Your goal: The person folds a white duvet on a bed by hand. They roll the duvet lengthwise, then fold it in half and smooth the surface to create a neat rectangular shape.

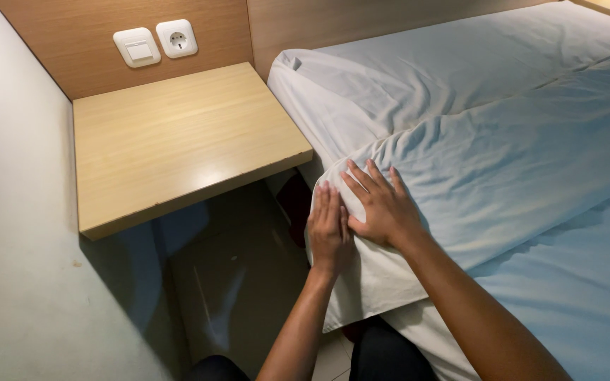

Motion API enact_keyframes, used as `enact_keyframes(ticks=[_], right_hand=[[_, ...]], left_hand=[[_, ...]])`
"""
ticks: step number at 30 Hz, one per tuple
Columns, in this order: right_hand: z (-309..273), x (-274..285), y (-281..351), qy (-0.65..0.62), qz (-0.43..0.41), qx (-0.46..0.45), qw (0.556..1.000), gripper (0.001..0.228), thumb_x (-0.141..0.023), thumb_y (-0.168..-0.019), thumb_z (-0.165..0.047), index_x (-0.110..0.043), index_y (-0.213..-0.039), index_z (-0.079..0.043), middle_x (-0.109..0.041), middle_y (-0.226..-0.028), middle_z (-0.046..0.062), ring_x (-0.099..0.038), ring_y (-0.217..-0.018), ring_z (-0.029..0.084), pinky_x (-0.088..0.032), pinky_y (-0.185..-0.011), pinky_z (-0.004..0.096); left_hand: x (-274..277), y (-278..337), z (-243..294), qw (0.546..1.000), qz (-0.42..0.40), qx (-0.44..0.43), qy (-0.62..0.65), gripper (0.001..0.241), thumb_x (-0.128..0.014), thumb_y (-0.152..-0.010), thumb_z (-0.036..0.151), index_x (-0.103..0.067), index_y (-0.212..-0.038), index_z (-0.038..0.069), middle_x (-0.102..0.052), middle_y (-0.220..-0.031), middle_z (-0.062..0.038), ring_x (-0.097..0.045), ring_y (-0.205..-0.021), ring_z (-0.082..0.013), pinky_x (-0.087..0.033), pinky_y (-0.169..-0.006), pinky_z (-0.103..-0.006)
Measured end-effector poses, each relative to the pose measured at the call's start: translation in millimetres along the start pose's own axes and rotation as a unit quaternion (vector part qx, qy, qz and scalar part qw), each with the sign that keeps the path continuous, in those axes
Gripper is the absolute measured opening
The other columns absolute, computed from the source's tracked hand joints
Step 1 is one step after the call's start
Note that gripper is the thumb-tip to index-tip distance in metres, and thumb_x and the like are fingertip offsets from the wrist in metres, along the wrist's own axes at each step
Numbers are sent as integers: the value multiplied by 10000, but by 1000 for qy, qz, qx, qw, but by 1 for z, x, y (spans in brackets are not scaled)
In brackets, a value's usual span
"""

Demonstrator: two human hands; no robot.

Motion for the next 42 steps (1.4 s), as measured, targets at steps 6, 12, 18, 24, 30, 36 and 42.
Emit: enact_keyframes(ticks=[6, 12, 18, 24, 30, 36, 42], right_hand=[[6, -6, 5, -45, 57, 29, 997, 730, -676, -828, -345, -474, -1506, -162, -324, -1647, 71, -301, -1505, 326, -204, -1204, 599], [9, -13, 4, -50, 90, 48, 994, 652, -674, -830, -325, -555, -1443, -137, -389, -1639, 75, -338, -1510, 292, -212, -1238, 561], [-5, -10, 20, 38, -11, 79, 996, 820, -737, -771, -403, -454, -1485, -117, -240, -1650, 78, -216, -1511, 317, -199, -1165, 632], [-20, -2, 62, 174, -30, 90, 980, 894, -757, -743, -451, -426, -1511, -135, -221, -1660, 51, -209, -1516, 311, -271, -1151, 597], [-22, -7, 63, 171, 15, 92, 981, 817, -749, -792, -439, -462, -1491, -130, -263, -1658, 60, -238, -1511, 332, -283, -1156, 611], [-25, -6, 64, 190, -10, 80, 978, 855, -772, -756, -412, -453, -1499, -133, -259, -1657, 61, -229, -1513, 331, -279, -1160, 601], [-25, -4, 64, 181, -12, 73, 981, 857, -762, -762, -417, -439, -1505, -134, -255, -1656, 58, -224, -1511, 333, -274, -1154, 617]], left_hand=[[-4, 11, -2, 964, -205, 142, -93, 596, -476, -1025, 320, -394, -1571, 93, -313, -1645, -164, -266, -1522, -360, -273, -1097, -643], [-18, 34, -27, 969, -160, 109, -154, 581, -465, -1049, 340, -401, -1559, 71, -319, -1662, -179, -279, -1534, -388, -294, -1150, -626], [-11, 63, -19, 967, -199, 114, -108, 621, -493, -1031, 345, -380, -1546, 17, -309, -1650, -206, -248, -1540, -413, -288, -1173, -559], [-16, 64, -29, 956, -229, 179, -27, 699, -446, -1041, 383, -254, -1600, 9, -209, -1693, -169, -171, -1566, -365, -277, -1172, -534], [-19, 79, -19, 983, -173, 64, -19, 686, -476, -1060, 385, -299, -1599, 1, -221, -1721, -189, -191, -1599, -358, -260, -1244, -509], [-13, 104, -13, 967, -245, 61, -45, 708, -484, -1032, 422, -334, -1586, 8, -290, -1684, -177, -278, -1555, -326, -263, -1212, -500], [-12, 107, -32, 954, -198, 111, -194, 706, -492, -1035, 449, -347, -1545, -17, -296, -1650, -224, -289, -1531, -384, -271, -1201, -511]])
Point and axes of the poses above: each hand's wrist, its own y-axis away from the middle knuckle, its own x-axis out of the back of the hand, z = x × y, the point moved 5 cm from there along -y, towards the middle knuckle
